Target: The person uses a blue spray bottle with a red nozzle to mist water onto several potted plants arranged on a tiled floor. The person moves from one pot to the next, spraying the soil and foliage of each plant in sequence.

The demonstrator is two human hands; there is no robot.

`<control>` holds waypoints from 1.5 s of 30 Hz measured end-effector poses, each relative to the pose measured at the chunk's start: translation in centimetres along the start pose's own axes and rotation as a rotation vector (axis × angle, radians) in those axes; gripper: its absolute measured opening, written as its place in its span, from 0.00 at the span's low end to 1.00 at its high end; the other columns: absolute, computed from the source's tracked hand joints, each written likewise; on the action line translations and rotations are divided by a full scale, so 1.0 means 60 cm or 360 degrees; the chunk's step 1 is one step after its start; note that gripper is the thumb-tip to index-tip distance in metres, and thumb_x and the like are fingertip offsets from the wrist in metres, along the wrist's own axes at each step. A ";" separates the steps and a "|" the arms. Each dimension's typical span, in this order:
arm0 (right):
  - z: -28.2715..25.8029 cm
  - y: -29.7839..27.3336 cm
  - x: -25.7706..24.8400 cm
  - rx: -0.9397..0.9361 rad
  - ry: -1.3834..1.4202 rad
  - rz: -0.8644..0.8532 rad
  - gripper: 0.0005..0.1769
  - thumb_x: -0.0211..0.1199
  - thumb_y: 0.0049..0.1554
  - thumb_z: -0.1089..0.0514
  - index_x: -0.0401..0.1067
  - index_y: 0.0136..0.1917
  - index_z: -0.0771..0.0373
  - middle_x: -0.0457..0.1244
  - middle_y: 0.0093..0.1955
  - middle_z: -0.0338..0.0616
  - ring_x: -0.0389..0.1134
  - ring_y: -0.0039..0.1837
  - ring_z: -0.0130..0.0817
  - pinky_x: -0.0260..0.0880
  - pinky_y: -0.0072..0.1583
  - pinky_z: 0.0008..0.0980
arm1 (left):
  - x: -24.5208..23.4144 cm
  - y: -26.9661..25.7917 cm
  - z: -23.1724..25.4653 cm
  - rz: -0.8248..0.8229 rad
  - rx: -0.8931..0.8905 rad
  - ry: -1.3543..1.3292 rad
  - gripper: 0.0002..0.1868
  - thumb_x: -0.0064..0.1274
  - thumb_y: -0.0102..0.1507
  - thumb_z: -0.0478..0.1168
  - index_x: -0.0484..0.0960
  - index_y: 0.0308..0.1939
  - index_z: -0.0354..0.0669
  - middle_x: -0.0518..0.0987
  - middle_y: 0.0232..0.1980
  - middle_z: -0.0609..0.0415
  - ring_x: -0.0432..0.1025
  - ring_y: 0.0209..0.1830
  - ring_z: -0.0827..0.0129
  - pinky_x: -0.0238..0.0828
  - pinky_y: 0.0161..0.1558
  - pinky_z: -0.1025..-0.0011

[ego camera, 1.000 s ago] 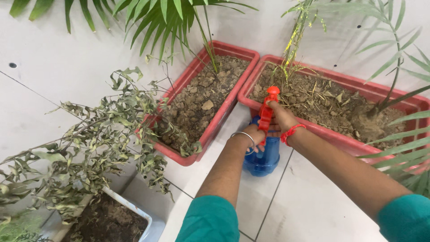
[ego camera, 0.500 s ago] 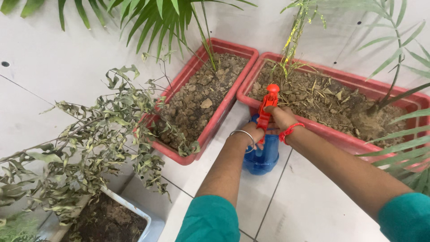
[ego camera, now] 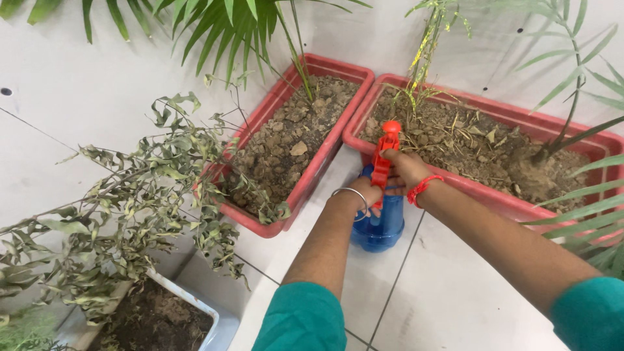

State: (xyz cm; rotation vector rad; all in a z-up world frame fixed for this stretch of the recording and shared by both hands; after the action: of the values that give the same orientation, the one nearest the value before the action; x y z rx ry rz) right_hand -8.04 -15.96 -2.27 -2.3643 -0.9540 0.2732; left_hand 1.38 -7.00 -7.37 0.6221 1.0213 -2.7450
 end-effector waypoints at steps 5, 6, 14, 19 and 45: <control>0.000 0.014 -0.002 -0.0061 -0.0044 -0.0028 0.26 0.59 0.55 0.45 0.70 0.61 0.62 0.68 0.55 0.51 0.72 0.54 0.44 0.72 0.55 0.49 | 0.003 -0.005 0.003 -0.0014 -0.0011 0.0005 0.23 0.38 0.64 0.46 0.76 0.56 0.36 0.87 0.38 0.43 0.81 0.35 0.61 0.77 0.42 0.65; -0.001 0.013 -0.001 -0.0063 -0.0031 -0.0041 0.25 0.59 0.54 0.45 0.70 0.60 0.61 0.69 0.55 0.51 0.72 0.55 0.44 0.73 0.55 0.49 | 0.003 -0.004 0.002 -0.0022 -0.0006 0.0012 0.24 0.37 0.64 0.47 0.76 0.56 0.36 0.87 0.38 0.44 0.81 0.35 0.61 0.77 0.42 0.65; -0.014 -0.018 0.009 0.0094 -0.0104 -0.0010 0.34 0.58 0.56 0.33 0.69 0.60 0.64 0.67 0.54 0.50 0.69 0.54 0.42 0.68 0.56 0.47 | -0.003 0.006 -0.022 -0.0008 0.0044 -0.0009 0.24 0.40 0.63 0.48 0.84 0.48 0.35 0.88 0.37 0.47 0.81 0.32 0.62 0.78 0.41 0.64; -0.005 -0.004 0.009 0.0038 -0.0037 -0.0071 0.25 0.58 0.55 0.43 0.70 0.60 0.59 0.69 0.53 0.48 0.71 0.54 0.41 0.70 0.55 0.45 | 0.001 -0.002 -0.029 -0.0251 -0.0034 0.0058 0.23 0.45 0.60 0.54 0.82 0.50 0.48 0.86 0.48 0.56 0.78 0.44 0.67 0.72 0.48 0.57; -0.015 -0.107 -0.020 -0.0136 -0.0427 -0.0850 0.34 0.56 0.54 0.43 0.67 0.72 0.51 0.70 0.58 0.38 0.71 0.51 0.33 0.71 0.58 0.45 | -0.210 -0.261 0.260 0.1940 0.1188 -0.0090 0.06 0.57 0.59 0.44 0.81 0.35 0.49 0.85 0.38 0.53 0.81 0.38 0.57 0.77 0.41 0.61</control>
State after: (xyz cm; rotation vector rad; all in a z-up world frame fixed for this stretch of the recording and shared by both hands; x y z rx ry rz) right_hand -12.23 -13.44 2.10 -2.0768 -1.7053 0.3448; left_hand 3.33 -5.41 17.94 0.8397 -0.4195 -1.8606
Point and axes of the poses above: each hand's wrist, its own y-axis towards the middle knuckle, its own x-axis out of the palm, z = x × y, the point moved 4 cm from there along y, towards the middle knuckle
